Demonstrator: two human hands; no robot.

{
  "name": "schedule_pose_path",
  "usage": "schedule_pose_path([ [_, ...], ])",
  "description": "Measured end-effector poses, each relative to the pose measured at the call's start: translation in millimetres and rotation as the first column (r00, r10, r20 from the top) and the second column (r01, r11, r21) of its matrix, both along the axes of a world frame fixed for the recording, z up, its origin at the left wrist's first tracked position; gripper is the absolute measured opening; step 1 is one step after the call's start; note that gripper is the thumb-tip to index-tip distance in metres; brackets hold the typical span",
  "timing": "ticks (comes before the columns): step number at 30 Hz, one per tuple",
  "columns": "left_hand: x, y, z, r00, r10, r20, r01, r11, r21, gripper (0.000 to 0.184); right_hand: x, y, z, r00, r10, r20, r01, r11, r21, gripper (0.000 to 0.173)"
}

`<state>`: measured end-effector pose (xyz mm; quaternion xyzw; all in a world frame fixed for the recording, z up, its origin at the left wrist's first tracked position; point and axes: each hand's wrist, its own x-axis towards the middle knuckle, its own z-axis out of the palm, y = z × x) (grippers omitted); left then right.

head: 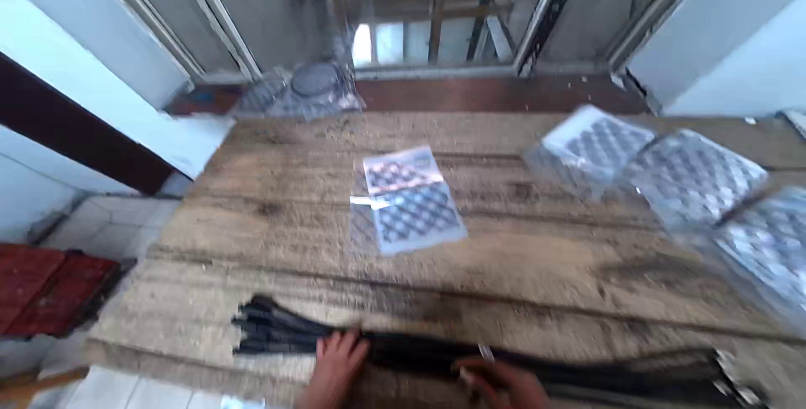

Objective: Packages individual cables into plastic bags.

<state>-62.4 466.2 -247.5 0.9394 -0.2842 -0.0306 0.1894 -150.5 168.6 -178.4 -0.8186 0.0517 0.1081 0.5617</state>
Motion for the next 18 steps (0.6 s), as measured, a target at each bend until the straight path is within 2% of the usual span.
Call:
schedule_pose_path([
  [2, 5.7, -1.8, 12.3, 0.999, 0.01, -0.051, -0.009, 1.0, 0.009, 0.042, -14.7, -10.0, -7.3, 0.998, -0.051, -0.022, 0.048, 0.992, -0.112, 0.023],
  [3, 9.6, -1.3, 16.0, 1.0, -0.003, -0.025, 0.003, 1.0, 0.001, 0.036, -21.3, -11.8, -11.6, 0.997, -0.049, -0.06, 0.042, 0.993, -0.113, 0.025],
  [5, 11.5, -2.3, 17.5, 0.998, -0.035, 0.046, 0.036, 0.999, -0.03, 0.023, -37.3, -13.9, -17.4, 0.978, -0.01, -0.209, 0.011, 1.0, 0.004, 0.029],
  [7, 9.1, -5.3, 25.6, 0.996, -0.049, 0.076, 0.056, 0.995, -0.088, 0.019, -56.0, -16.3, -25.1, 0.943, 0.018, -0.333, 0.059, 0.973, 0.221, 0.034],
  [9, 4.8, -5.8, 39.1, 0.994, -0.06, 0.088, 0.075, 0.979, -0.187, 0.024, -71.5, -25.0, -34.1, 0.935, -0.05, -0.35, 0.228, 0.842, 0.489, 0.051],
  [10, 1.1, -4.0, 47.2, 0.993, -0.076, 0.086, 0.094, 0.971, -0.222, 0.027, -76.4, -33.1, -37.1, 0.93, -0.141, -0.339, 0.324, 0.75, 0.576, 0.063],
  [12, -3.5, 0.8, 62.0, 0.991, -0.098, 0.094, 0.12, 0.957, -0.263, 0.031, -76.7, -54.9, -37.5, 0.844, -0.404, -0.352, 0.531, 0.539, 0.654, 0.065],
  [14, -3.1, 5.1, 71.2, 0.989, -0.101, 0.104, 0.128, 0.947, -0.295, 0.03, -70.9, -72.9, -29.8, 0.656, -0.602, -0.455, 0.719, 0.315, 0.619, 0.062],
  [15, -2.3, 6.3, 74.1, 0.99, -0.101, 0.1, 0.128, 0.94, -0.315, 0.028, -68.0, -77.3, -25.6, 0.582, -0.645, -0.495, 0.773, 0.251, 0.582, 0.058],
  [18, -4.6, 4.8, 76.9, 0.988, -0.104, 0.114, 0.137, 0.931, -0.339, 0.025, -57.7, -65.9, -16.2, 0.471, -0.72, -0.51, 0.858, 0.239, 0.455, 0.035],
])
